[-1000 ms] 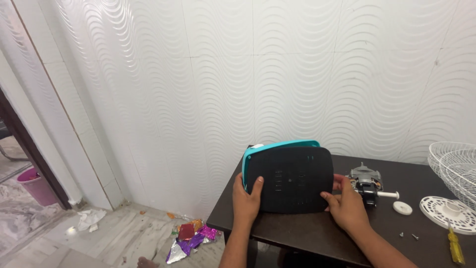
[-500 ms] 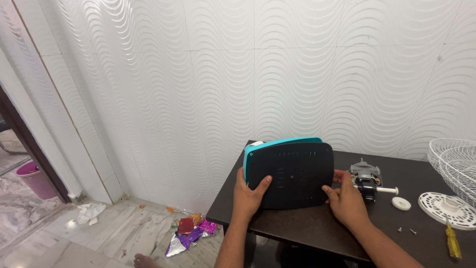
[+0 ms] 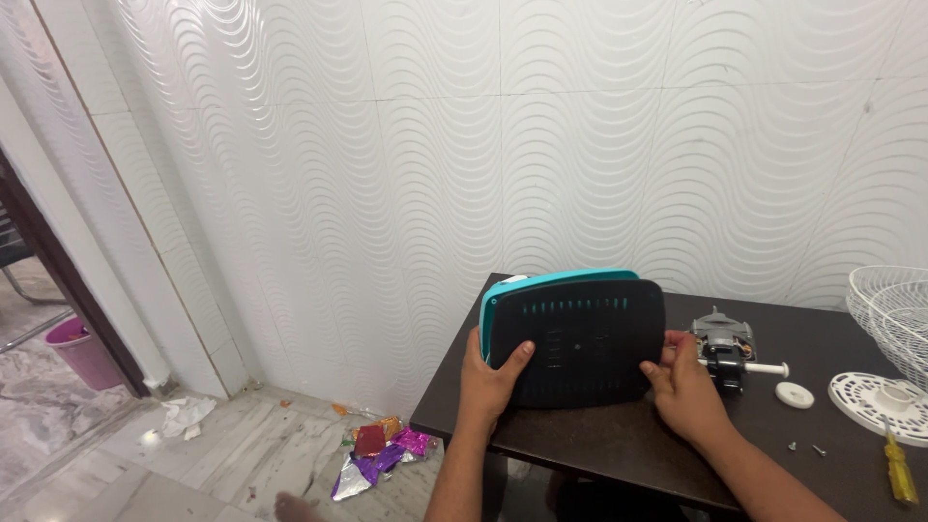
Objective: The person assembles an electric fan by securing the motor to the base with a screwdriver, attaching the fan cage, and installing a small white cap on the motor shaft. The person uses a screwdriver to fasten screws into the base and aligns components for reassembly.
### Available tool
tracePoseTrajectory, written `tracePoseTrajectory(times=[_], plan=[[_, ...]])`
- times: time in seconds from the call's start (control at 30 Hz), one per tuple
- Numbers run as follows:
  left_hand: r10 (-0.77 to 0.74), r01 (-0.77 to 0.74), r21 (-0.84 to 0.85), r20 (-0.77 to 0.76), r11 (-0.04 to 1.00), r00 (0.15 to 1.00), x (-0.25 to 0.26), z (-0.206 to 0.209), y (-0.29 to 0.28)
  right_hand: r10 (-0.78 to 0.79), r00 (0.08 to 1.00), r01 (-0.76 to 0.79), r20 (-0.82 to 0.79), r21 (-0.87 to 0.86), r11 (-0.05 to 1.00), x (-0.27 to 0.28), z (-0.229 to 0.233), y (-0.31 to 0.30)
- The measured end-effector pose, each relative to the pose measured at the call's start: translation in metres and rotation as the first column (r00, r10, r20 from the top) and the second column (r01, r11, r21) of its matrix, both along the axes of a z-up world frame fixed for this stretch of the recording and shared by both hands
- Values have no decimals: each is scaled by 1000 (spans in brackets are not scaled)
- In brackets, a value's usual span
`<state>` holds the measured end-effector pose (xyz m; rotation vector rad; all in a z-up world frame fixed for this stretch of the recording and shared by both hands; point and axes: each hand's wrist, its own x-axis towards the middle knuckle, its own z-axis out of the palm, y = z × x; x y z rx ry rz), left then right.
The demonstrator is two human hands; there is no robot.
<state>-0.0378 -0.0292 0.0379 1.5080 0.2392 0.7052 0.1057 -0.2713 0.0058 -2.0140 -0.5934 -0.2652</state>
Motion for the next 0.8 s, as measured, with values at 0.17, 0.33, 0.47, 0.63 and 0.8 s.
tracePoseTrajectory(times=[0.17, 0.33, 0.47, 0.63, 0.8], plan=[[-40, 40, 14, 3, 999, 999, 0, 0, -3, 31, 999, -30, -39, 31, 999, -2, -1, -1], [-38, 37, 67, 7, 997, 999, -2, 0, -4, 56, 998, -56, -6, 50, 997, -6, 5, 3], [-74, 74, 9, 63, 997, 995, -2, 0, -2, 48, 998, -47, -41, 14, 999, -13, 9, 4], [-59, 60, -21, 36, 998, 998, -1, 2, -2, 81, 997, -81, 3, -26, 996, -17, 14, 3], [17, -4, -84, 148, 996, 989, -2, 1, -1, 97, 976, -103, 197, 23, 994, -19, 11, 3]])
